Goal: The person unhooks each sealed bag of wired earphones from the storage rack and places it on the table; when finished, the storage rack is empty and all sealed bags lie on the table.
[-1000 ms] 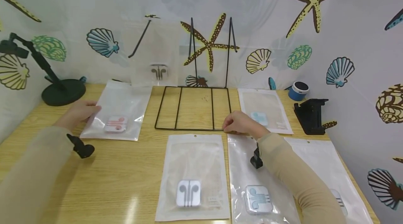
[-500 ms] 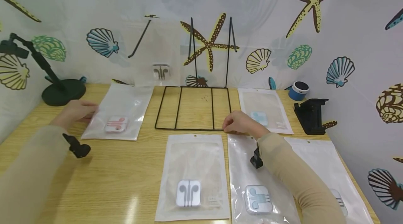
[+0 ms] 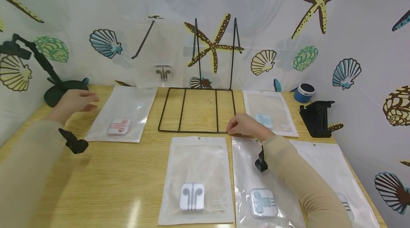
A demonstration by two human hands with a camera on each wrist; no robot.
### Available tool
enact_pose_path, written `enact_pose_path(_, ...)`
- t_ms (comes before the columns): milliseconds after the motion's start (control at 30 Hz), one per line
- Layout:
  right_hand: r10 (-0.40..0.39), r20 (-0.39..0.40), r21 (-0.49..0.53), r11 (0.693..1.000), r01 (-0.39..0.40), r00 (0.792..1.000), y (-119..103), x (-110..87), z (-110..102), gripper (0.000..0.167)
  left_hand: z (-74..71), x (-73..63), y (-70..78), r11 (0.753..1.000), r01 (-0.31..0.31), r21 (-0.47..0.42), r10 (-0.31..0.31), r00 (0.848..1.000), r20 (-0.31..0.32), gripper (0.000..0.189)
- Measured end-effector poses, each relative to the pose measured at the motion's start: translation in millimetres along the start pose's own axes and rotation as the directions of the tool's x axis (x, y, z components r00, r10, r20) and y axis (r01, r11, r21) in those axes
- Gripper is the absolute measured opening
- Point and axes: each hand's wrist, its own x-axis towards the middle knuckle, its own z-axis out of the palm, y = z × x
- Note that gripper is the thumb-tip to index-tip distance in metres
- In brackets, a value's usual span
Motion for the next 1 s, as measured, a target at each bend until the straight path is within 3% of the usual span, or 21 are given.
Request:
enact_pose_path(67,0.002,-0.002,-0.001,1.000,-0.002,1.000,0,0.0,0,0.007,1.4,35.5,-21.2,0.998,-0.056,0.019,0.057,0.997,-0.048,0.068)
enact_pose_path(133,0.002,-0.003,-0.004,1.000,-0.002,1.000,0,-0.1,0,0.007,3.0,28.9,-3.0,0.997,-0.079,0.013,0.080,0.996,-0.047,0.067)
enact_pose_path(200,0.000,-0.005,-0.007,1.000,0.000,1.000,0,-0.1,0,0.007,5.5,13.5,21.5,0.995,-0.101,0.011,0.101,0.994,-0.043,0.067)
enact_pose_path(233,-0.001,-0.005,-0.007,1.000,0.001,1.000,0,-0.2,0,0.007,6.7,0.4,37.9,0.994,-0.112,0.013,0.112,0.993,-0.035,0.067)
enact_pose_path(300,-0.004,-0.005,-0.009,1.000,0.004,1.000,-1,-0.4,0,0.007,7.4,-39.1,83.6,0.994,-0.105,-0.015,0.105,0.994,0.012,0.063)
enact_pose_path(433,-0.008,-0.004,-0.013,1.000,0.008,1.000,-2,-1.2,0,0.007,11.2,-42.7,105.3,0.985,-0.167,-0.050,0.167,0.986,0.005,0.068)
enact_pose_path(700,-0.011,-0.009,-0.024,1.000,0.011,1.000,-2,-1.4,0,0.007,20.4,-40.3,138.0,0.940,-0.288,-0.180,0.274,0.956,-0.102,0.067)
enact_pose_path(1000,-0.012,-0.006,-0.022,1.000,0.012,1.000,0,0.9,1,0.007,32.7,-33.8,161.6,0.863,-0.340,-0.374,0.297,0.940,-0.169,0.063)
